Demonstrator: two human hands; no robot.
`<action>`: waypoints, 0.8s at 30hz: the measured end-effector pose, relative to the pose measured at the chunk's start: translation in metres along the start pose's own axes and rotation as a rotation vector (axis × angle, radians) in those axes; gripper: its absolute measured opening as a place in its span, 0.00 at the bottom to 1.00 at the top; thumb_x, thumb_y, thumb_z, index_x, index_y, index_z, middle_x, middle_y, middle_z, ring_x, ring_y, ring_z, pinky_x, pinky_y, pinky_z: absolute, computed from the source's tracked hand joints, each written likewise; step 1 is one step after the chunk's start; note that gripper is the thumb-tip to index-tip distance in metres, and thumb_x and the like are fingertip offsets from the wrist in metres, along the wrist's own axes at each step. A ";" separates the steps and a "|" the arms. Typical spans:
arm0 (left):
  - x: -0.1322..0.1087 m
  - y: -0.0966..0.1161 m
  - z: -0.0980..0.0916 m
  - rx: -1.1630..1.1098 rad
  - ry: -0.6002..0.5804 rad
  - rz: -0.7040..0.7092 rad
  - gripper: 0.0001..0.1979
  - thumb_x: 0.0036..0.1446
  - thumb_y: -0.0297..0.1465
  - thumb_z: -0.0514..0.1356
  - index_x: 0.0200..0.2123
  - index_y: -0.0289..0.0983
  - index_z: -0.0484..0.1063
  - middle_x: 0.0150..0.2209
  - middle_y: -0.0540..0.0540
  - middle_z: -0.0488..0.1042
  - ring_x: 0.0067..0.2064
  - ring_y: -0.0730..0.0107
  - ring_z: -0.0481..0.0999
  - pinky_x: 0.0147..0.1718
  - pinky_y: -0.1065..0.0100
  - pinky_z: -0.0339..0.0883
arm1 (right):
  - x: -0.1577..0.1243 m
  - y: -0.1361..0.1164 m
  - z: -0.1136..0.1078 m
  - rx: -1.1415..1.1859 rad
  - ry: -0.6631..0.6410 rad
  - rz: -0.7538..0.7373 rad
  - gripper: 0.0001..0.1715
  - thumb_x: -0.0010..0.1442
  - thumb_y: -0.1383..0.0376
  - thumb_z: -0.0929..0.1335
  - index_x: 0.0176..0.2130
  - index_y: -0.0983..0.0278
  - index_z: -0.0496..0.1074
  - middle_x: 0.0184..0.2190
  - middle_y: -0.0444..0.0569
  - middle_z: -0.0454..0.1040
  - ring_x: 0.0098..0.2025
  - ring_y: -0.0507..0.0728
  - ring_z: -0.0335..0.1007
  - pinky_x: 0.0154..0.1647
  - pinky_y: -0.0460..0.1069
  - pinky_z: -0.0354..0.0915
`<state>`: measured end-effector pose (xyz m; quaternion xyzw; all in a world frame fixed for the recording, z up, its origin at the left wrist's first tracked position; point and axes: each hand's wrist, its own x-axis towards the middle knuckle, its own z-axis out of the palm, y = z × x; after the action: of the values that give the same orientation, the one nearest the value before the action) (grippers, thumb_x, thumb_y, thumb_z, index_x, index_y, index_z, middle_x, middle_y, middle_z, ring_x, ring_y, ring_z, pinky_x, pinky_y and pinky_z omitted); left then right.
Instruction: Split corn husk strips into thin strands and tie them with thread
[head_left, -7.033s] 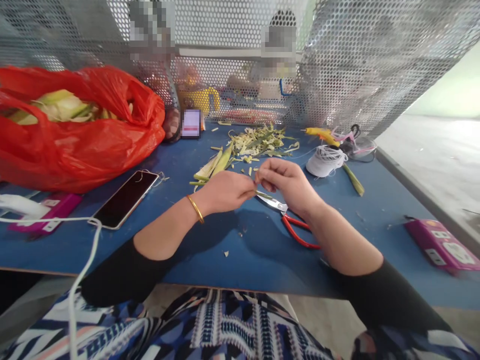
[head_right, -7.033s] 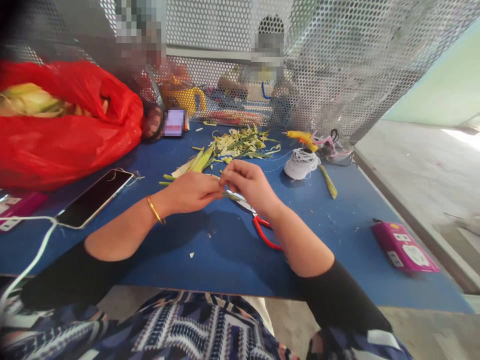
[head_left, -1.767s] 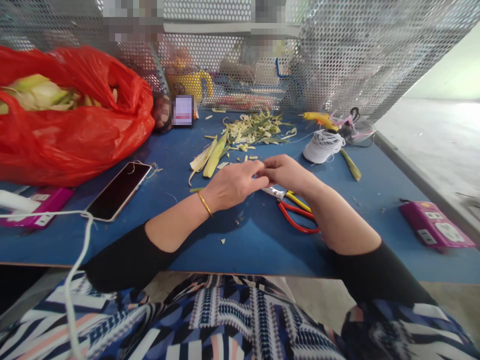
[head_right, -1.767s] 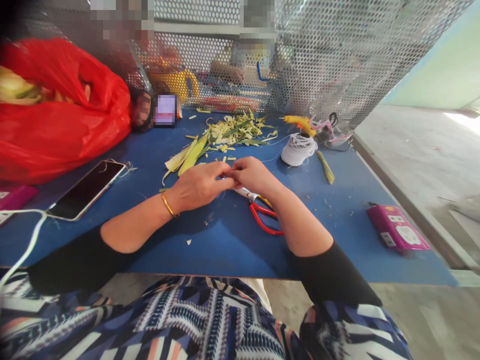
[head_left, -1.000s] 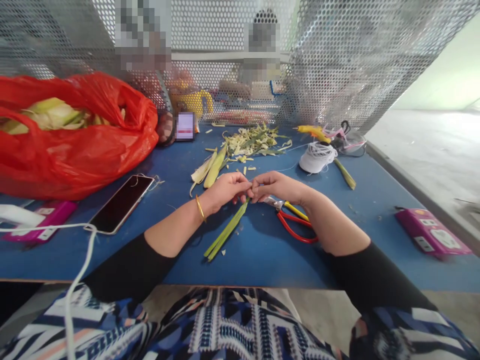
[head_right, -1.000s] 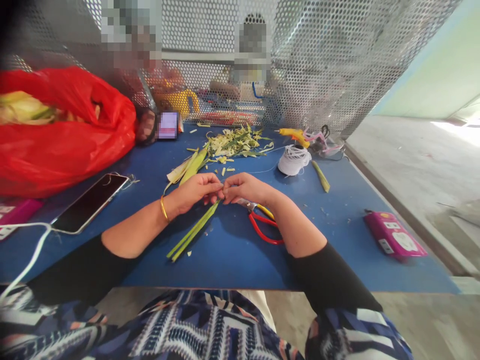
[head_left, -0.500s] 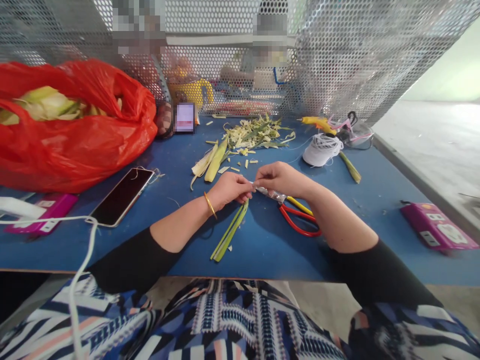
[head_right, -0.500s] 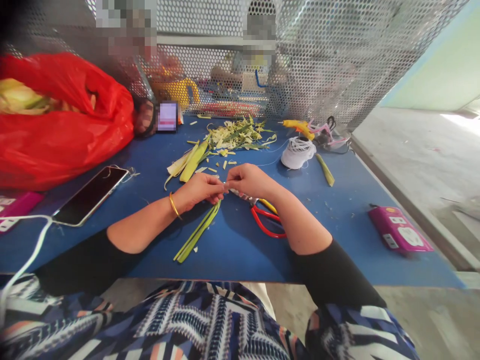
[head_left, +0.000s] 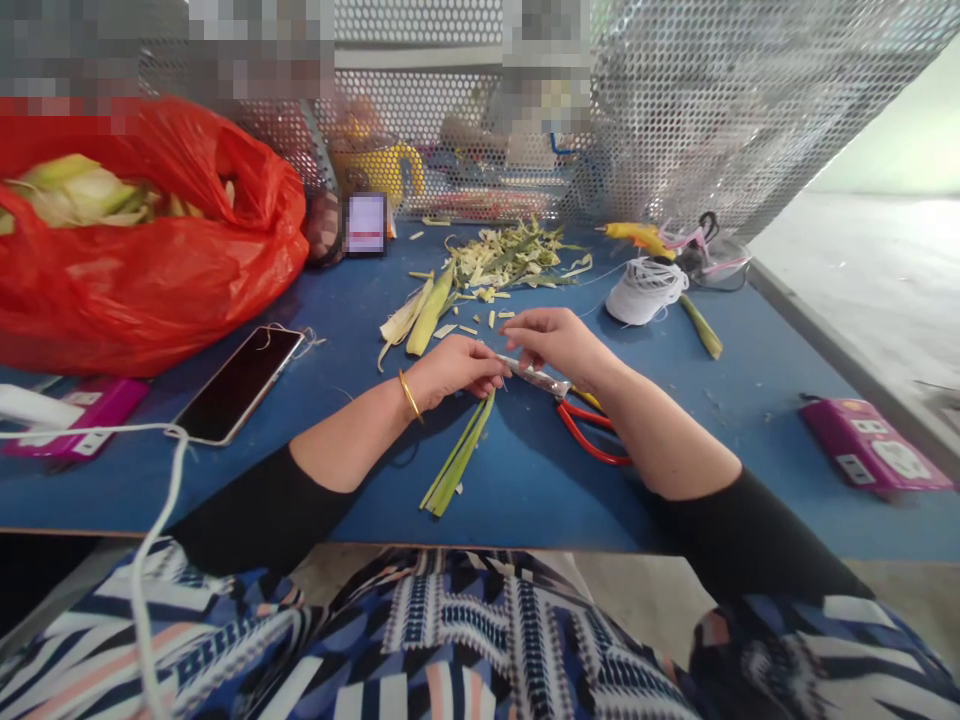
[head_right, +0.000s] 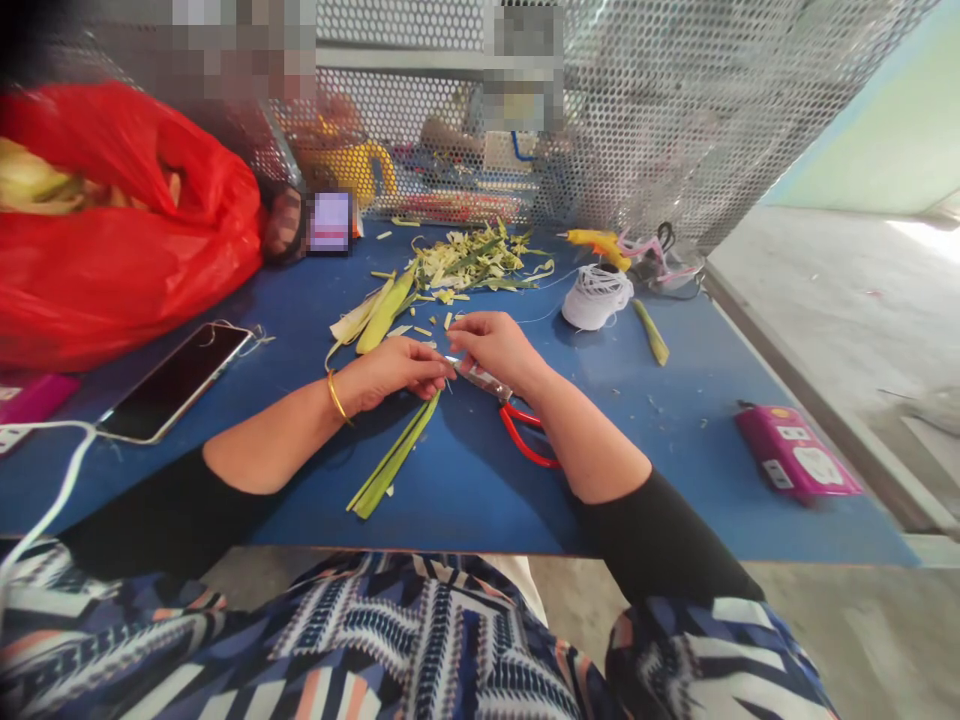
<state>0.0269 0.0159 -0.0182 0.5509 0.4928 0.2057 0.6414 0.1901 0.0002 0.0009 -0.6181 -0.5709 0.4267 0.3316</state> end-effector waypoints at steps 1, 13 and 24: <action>0.000 0.001 0.000 -0.019 0.003 -0.009 0.15 0.62 0.18 0.62 0.23 0.32 0.77 0.19 0.51 0.74 0.20 0.80 0.71 0.25 0.76 0.69 | 0.000 0.000 -0.004 -0.065 0.013 -0.040 0.06 0.57 0.70 0.70 0.28 0.65 0.77 0.20 0.40 0.73 0.21 0.48 0.65 0.24 0.44 0.59; 0.006 0.000 -0.009 -0.184 -0.022 -0.061 0.11 0.58 0.19 0.64 0.24 0.32 0.76 0.19 0.50 0.74 0.20 0.80 0.70 0.24 0.76 0.67 | 0.008 0.018 0.005 -0.402 -0.158 -0.051 0.11 0.48 0.59 0.76 0.28 0.66 0.81 0.17 0.37 0.66 0.24 0.48 0.57 0.26 0.47 0.52; 0.005 -0.003 0.000 -0.160 0.119 0.000 0.07 0.54 0.20 0.69 0.26 0.33 0.77 0.22 0.52 0.76 0.19 0.82 0.67 0.18 0.77 0.58 | -0.001 0.003 -0.007 -0.265 -0.217 0.079 0.06 0.52 0.66 0.72 0.24 0.63 0.74 0.14 0.39 0.66 0.18 0.49 0.59 0.20 0.45 0.55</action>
<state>0.0280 0.0194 -0.0230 0.4846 0.5122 0.2768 0.6528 0.1974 -0.0003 0.0011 -0.6285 -0.6299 0.4247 0.1668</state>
